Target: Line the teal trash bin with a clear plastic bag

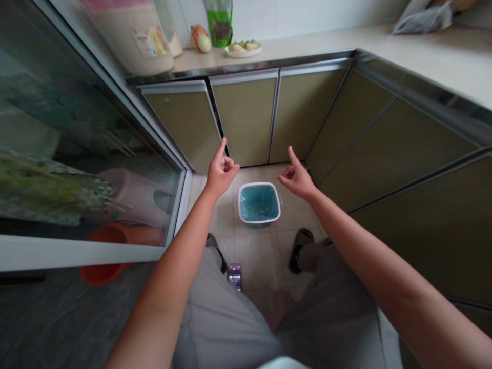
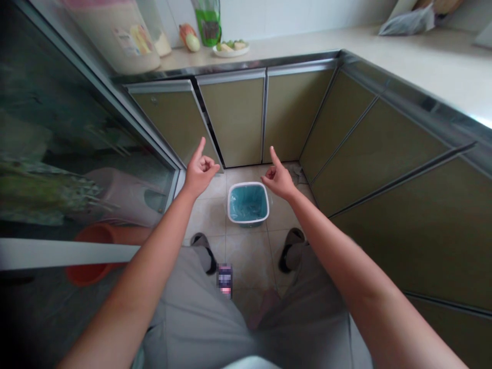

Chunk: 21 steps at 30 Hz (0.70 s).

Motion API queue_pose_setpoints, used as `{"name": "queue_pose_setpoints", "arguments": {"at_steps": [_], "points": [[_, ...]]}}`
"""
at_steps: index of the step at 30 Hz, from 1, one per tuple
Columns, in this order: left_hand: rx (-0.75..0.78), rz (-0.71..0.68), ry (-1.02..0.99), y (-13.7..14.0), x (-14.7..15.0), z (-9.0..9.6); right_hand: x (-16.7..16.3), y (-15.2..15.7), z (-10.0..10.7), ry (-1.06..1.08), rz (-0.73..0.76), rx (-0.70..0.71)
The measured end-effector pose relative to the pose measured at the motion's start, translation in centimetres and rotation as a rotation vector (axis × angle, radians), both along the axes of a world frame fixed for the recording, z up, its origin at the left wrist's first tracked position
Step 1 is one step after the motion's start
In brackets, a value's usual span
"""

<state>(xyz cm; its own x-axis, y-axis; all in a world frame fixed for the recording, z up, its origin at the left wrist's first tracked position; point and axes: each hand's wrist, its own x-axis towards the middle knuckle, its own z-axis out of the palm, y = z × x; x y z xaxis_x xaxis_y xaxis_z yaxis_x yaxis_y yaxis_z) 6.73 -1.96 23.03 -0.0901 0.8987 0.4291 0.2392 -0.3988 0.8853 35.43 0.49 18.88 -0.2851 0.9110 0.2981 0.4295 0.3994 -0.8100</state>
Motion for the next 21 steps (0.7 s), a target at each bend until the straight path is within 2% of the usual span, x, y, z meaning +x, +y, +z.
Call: {"name": "queue_pose_setpoints", "arguments": {"at_steps": [2,5,7,9,12,14,17,21], "points": [[-0.056,-0.035,0.025,-1.3,-0.2,-1.6,0.3,-1.0,-1.2,-0.018,-0.034,0.009],[-0.202,-0.044,0.142,-3.7,-1.4,-5.4,0.8,-2.2,-3.4,-0.099,-0.089,0.015],[-0.388,-0.097,0.345,-5.2,-2.4,-8.4,1.0,-2.7,-5.2,-0.224,-0.072,-0.039],[-0.649,-0.251,0.648,-6.3,-3.4,-11.0,0.9,-3.0,-7.0,-0.393,-0.013,-0.129],[-0.947,-0.452,0.991,-7.0,-3.9,-13.7,0.4,-3.4,-9.8,-0.629,0.067,-0.243],[-0.992,-0.468,1.085,-7.1,-3.7,-14.7,-0.2,-3.8,-11.6,-0.738,0.116,-0.270],[-0.966,-0.474,1.123,-7.3,-3.0,-15.7,-1.0,-4.6,-13.9,-0.846,0.213,-0.263],[-0.964,-0.568,1.130,-8.3,-1.8,-16.7,-1.5,-5.3,-15.8,-0.901,0.282,-0.298]]}}
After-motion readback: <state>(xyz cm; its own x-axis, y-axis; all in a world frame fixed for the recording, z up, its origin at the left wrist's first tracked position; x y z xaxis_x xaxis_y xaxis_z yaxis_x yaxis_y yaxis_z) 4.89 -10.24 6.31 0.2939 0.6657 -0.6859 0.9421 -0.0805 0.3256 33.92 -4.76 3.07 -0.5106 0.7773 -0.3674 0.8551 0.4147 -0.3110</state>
